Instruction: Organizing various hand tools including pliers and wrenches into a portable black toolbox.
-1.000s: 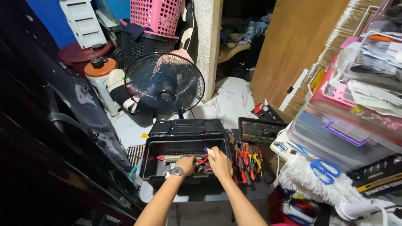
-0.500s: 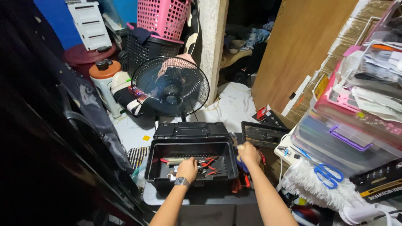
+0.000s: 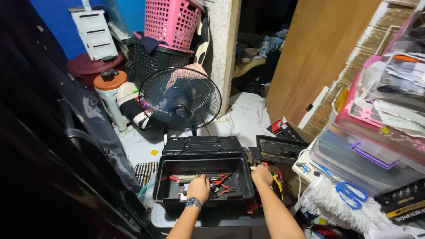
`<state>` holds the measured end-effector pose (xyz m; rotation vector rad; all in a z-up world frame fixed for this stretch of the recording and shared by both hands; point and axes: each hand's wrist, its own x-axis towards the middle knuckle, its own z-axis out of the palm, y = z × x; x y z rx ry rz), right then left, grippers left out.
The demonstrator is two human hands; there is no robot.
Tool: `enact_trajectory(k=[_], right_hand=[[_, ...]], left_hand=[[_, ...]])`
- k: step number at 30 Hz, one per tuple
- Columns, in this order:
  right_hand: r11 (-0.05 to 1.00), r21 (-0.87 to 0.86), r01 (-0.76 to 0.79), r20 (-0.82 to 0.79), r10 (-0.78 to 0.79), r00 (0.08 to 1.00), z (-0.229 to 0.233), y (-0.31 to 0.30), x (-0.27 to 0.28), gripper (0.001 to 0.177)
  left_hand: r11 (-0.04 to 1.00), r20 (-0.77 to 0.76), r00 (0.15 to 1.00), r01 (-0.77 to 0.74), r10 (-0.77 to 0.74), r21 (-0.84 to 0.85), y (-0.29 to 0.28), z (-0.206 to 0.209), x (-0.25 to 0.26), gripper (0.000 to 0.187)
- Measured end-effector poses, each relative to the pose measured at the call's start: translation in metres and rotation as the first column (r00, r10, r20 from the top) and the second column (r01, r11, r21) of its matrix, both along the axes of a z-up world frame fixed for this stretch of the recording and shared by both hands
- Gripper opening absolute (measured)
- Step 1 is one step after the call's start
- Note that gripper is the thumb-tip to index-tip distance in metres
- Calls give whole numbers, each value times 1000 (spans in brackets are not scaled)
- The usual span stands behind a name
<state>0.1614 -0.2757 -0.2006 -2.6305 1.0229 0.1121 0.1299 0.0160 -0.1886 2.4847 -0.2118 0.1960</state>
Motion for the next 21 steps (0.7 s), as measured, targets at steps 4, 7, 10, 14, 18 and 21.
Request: enact_trajectory(k=[4, 7, 10, 14, 18, 21], right_hand=[[999, 29, 21, -15, -21, 1000, 22, 11, -13, 32], [999, -33, -21, 24, 22, 999, 24, 10, -13, 32], [988, -138, -68, 92, 81, 992, 45, 11, -15, 33], [990, -123, -70, 271, 101, 957, 132, 35, -40, 35], [964, 111, -241, 528, 148, 836, 150, 41, -43, 36], [707, 453, -542, 714, 77, 696, 98, 41, -31, 31]], left_hand=[[999, -35, 999, -9, 10, 41, 1, 4, -1, 26], [999, -24, 1000, -7, 8, 37, 1, 2, -2, 27], [999, 6, 1000, 5, -5, 32, 1, 5, -3, 27], [1000, 32, 999, 14, -13, -28, 0, 14, -7, 32], [986, 125, 991, 57, -38, -155, 3, 24, -11, 34], [962, 259, 966, 96, -27, -257, -2, -3, 2, 37]])
